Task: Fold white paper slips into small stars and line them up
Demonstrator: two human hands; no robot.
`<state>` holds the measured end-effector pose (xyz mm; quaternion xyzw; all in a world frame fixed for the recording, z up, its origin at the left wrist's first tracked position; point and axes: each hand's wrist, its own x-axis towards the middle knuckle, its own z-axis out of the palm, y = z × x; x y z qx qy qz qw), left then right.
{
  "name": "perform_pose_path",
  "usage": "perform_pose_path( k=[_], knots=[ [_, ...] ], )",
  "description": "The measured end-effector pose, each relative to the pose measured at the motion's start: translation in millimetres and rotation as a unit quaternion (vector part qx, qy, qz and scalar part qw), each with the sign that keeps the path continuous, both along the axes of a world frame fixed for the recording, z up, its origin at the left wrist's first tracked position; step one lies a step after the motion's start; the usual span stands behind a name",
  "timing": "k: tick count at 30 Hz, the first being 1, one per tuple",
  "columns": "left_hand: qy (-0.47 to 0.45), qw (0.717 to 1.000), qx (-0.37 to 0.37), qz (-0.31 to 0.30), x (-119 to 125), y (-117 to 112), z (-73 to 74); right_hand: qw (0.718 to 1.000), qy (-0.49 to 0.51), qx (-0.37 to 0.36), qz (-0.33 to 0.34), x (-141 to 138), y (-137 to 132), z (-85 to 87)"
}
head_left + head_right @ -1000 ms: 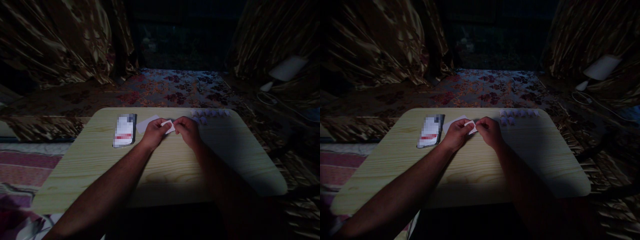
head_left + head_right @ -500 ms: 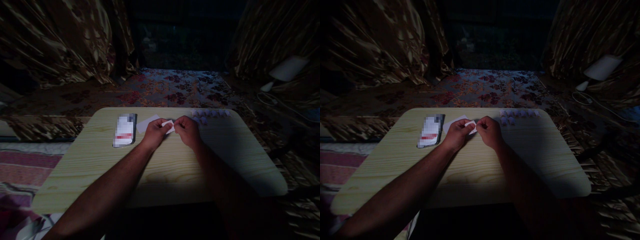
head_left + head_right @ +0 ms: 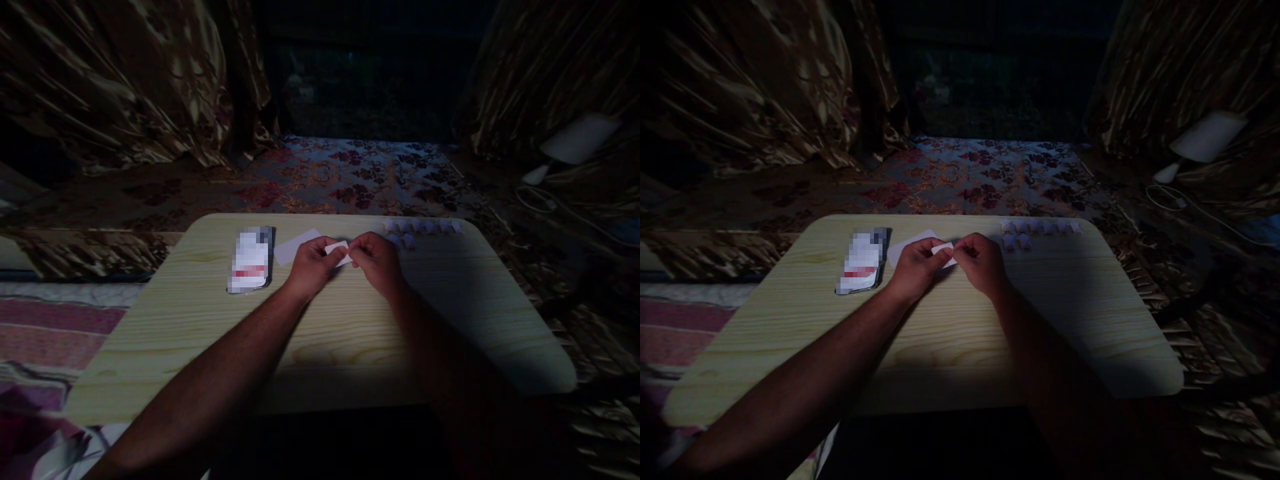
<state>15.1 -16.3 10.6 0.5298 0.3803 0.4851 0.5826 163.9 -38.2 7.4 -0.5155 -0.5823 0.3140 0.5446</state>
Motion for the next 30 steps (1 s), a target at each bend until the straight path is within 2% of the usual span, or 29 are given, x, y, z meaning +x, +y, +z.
perform_pose_path(
  k=[6, 12, 22, 30],
  knots=[
    [0.038, 0.999, 0.018, 0.011, -0.4, -1.5, 2.1, 1.000, -0.009, 0.002, -0.021, -0.2, 0.0, 1.3],
    [-0.001, 1.000, 0.000, -0.030, -3.1, 1.2, -1.2, 0.999, 0.005, -0.015, -0.040, -0.6, -0.6, 6.5],
    [0.031, 0.999, 0.022, 0.003, -3.4, 1.8, -3.1, 0.999, 0.001, -0.015, -0.031, 0.5, 1.8, 1.3],
    [0.018, 1.000, 0.012, -0.011, -2.6, -0.1, -0.3, 1.000, 0.014, -0.023, -0.011, -0.5, 1.3, 1.7]
  ],
)
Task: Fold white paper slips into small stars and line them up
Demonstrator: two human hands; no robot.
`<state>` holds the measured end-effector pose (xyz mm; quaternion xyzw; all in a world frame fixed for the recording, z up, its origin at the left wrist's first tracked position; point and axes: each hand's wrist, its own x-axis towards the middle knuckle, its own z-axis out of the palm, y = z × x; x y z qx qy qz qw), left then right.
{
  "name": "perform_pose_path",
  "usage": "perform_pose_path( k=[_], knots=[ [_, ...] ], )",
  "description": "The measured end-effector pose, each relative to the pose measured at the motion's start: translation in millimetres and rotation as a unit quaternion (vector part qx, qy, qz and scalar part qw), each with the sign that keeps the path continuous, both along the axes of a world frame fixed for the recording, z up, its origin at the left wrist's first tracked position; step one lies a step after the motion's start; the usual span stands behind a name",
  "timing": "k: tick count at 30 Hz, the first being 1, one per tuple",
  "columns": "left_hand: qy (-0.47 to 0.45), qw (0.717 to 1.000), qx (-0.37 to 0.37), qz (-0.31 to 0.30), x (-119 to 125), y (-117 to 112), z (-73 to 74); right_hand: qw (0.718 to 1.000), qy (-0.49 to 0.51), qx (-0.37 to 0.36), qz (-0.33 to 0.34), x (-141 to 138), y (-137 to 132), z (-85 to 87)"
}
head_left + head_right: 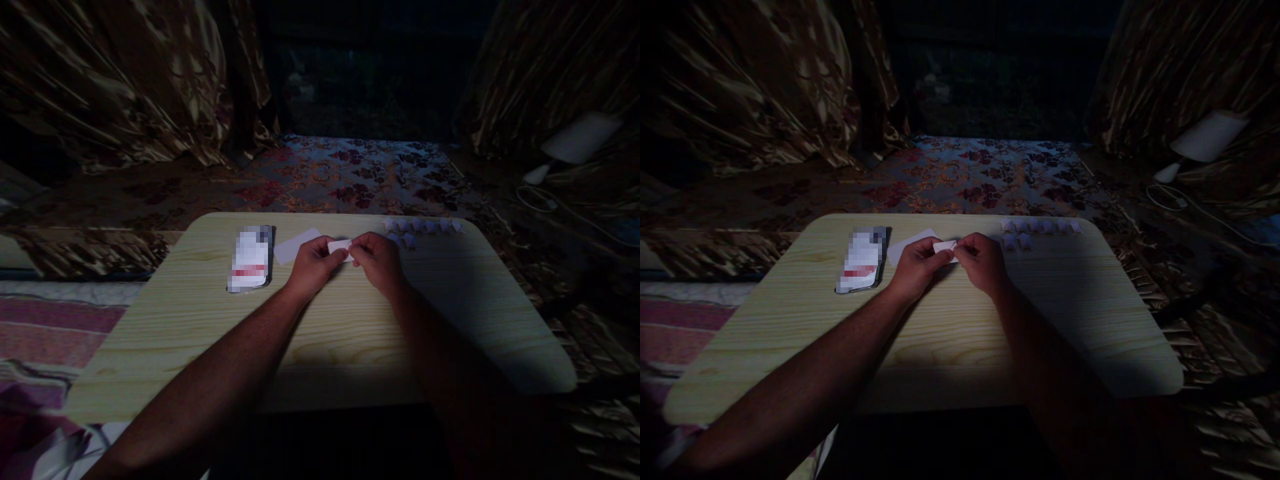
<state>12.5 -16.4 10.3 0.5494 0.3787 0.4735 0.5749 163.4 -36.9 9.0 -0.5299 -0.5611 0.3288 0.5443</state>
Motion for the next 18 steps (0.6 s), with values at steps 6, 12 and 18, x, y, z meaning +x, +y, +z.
perform_pose_path(
  k=[6, 12, 18],
  knots=[
    [0.000, 1.000, -0.001, 0.010, 0.8, 0.1, 0.1, 1.000, 0.013, -0.008, 0.020, -0.9, -0.4, 1.6],
    [0.011, 1.000, 0.011, 0.008, 0.2, -0.3, 0.8, 1.000, 0.011, -0.014, 0.019, 0.4, -0.6, 2.9],
    [0.009, 1.000, 0.017, 0.003, 0.1, -0.6, -0.7, 0.999, 0.021, -0.020, 0.020, -0.5, -3.4, 7.0]
  ],
)
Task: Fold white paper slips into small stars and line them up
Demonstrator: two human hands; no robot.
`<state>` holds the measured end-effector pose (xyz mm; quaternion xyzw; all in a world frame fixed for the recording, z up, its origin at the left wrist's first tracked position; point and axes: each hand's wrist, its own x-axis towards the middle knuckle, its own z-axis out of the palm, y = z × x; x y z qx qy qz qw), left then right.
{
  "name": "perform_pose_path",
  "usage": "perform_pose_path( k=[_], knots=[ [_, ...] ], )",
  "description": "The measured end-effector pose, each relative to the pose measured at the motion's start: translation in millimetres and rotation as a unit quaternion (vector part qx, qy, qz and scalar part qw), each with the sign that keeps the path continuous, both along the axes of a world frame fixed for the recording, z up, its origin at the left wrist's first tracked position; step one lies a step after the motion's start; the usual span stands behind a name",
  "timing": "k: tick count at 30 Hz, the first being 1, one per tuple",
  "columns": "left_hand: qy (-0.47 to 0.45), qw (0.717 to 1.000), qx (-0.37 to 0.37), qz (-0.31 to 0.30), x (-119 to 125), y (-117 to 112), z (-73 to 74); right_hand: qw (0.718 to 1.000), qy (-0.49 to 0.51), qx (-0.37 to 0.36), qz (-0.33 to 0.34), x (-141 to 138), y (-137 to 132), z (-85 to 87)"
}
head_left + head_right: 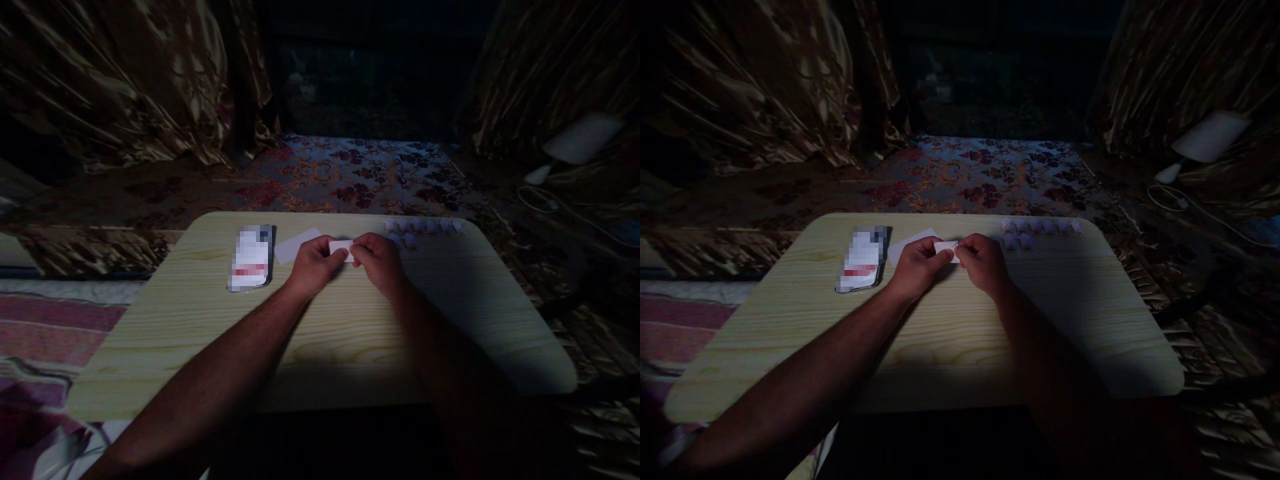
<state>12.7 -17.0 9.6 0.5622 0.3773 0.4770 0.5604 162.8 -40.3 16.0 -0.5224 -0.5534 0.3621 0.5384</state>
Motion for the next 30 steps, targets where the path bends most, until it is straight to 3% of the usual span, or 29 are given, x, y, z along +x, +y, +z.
perform_pose_path(
  k=[9, 17, 22, 30],
  knots=[
    [-0.045, 0.998, -0.029, 0.015, 0, 4, -2.3, 0.996, 0.085, -0.021, 0.022, 3, 3, -2.4],
    [-0.086, 0.996, 0.009, 0.015, 1, 3, -0.2, 0.989, -0.088, 0.111, -0.040, -2, -1, -6.4],
    [-0.168, 0.980, -0.105, -0.030, -1, 4, 5.3, 0.964, -0.152, 0.204, -0.074, 0, -3, -1.4],
    [-0.163, 0.957, -0.222, -0.088, -4, 5, 9.5, 0.942, -0.184, 0.273, -0.063, 0, -3, -5.3]
  ],
)
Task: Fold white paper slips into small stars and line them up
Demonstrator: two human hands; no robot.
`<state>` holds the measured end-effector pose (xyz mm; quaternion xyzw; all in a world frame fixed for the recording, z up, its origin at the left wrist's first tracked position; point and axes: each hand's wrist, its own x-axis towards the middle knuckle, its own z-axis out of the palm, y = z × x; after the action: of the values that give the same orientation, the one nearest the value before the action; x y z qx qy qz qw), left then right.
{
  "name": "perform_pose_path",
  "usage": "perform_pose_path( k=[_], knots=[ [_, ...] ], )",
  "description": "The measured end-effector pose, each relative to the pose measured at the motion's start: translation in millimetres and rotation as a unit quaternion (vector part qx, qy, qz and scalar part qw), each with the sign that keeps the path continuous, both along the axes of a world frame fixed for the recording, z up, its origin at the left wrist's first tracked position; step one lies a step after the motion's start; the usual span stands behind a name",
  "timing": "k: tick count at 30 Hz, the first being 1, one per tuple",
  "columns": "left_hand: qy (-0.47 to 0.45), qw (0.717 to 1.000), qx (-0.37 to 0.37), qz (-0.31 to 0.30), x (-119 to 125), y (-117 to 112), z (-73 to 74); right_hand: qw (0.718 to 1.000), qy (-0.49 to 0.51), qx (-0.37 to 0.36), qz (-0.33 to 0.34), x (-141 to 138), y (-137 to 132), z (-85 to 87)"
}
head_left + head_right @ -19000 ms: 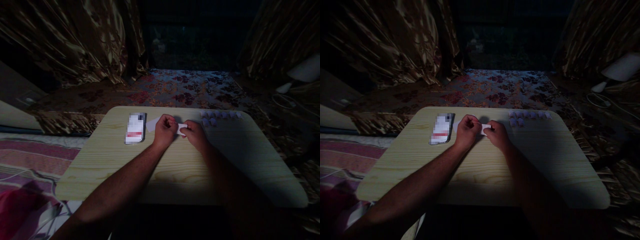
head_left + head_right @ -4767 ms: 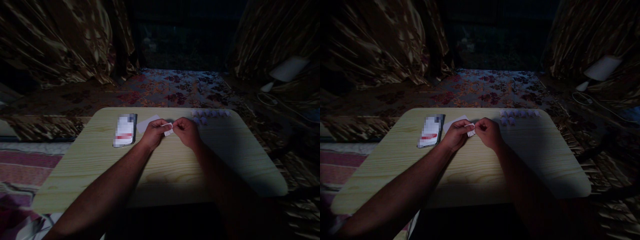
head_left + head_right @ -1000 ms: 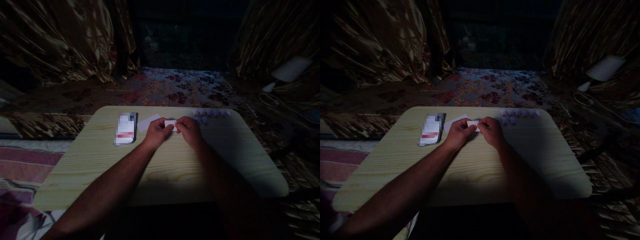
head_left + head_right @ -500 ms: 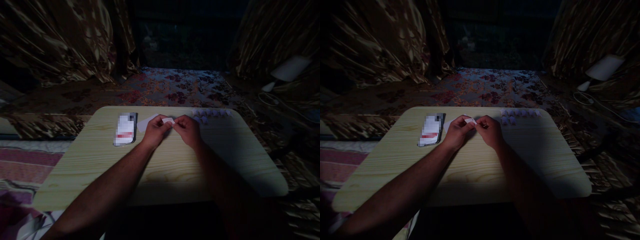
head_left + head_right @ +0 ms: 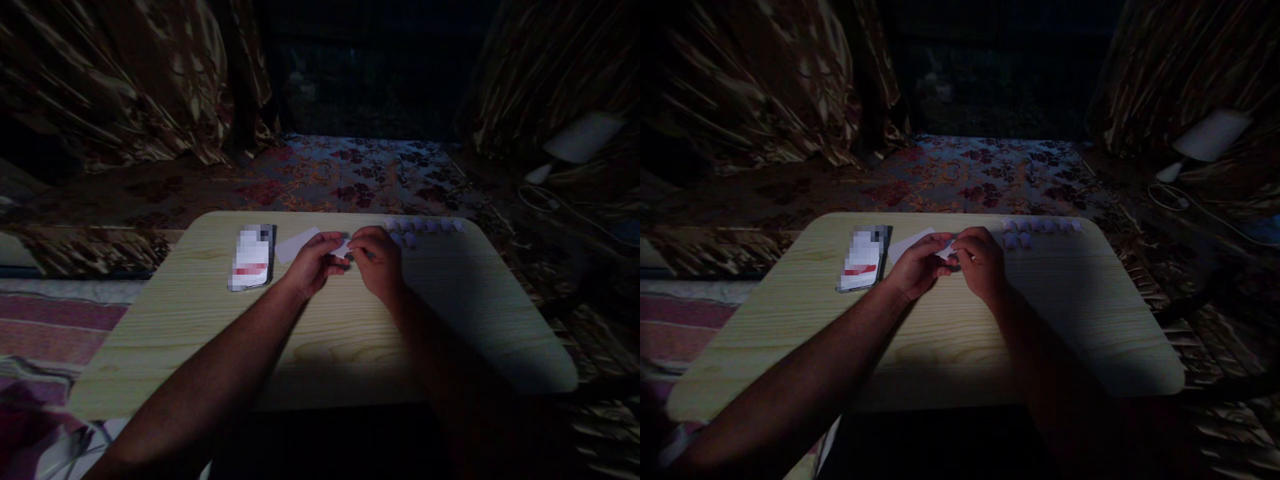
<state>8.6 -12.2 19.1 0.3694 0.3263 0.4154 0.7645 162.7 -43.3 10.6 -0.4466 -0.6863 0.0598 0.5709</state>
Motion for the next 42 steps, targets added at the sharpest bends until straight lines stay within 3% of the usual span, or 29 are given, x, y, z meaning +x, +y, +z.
perform_pose_path(
  k=[3, 7, 12, 16, 20, 42],
  knots=[
    [-0.012, 0.998, -0.009, -0.053, -3, 1, 0.1, 1.000, 0.001, 0.022, 0.010, 0, 0, -0.2],
    [-0.017, 0.999, 0.023, -0.014, -3, 1, -2.1, 1.000, 0.018, 0.001, 0.016, -2, 0, 1.2],
    [-0.015, 0.997, 0.047, 0.065, 0, 2, -4.0, 0.987, 0.102, -0.122, -0.007, -4, 3, -4.2],
    [0.000, 0.992, 0.068, 0.107, 3, 2, -3.8, 0.963, 0.140, -0.224, 0.044, -3, 5, -6.5],
    [0.020, 0.988, 0.087, 0.125, 6, 1, -3.7, 0.940, 0.182, -0.275, 0.090, -3, 4, -2.1],
    [0.017, 0.985, 0.145, 0.090, 5, -1, -6.3, 0.944, 0.147, -0.285, 0.082, -4, 1, 2.0]
  ],
)
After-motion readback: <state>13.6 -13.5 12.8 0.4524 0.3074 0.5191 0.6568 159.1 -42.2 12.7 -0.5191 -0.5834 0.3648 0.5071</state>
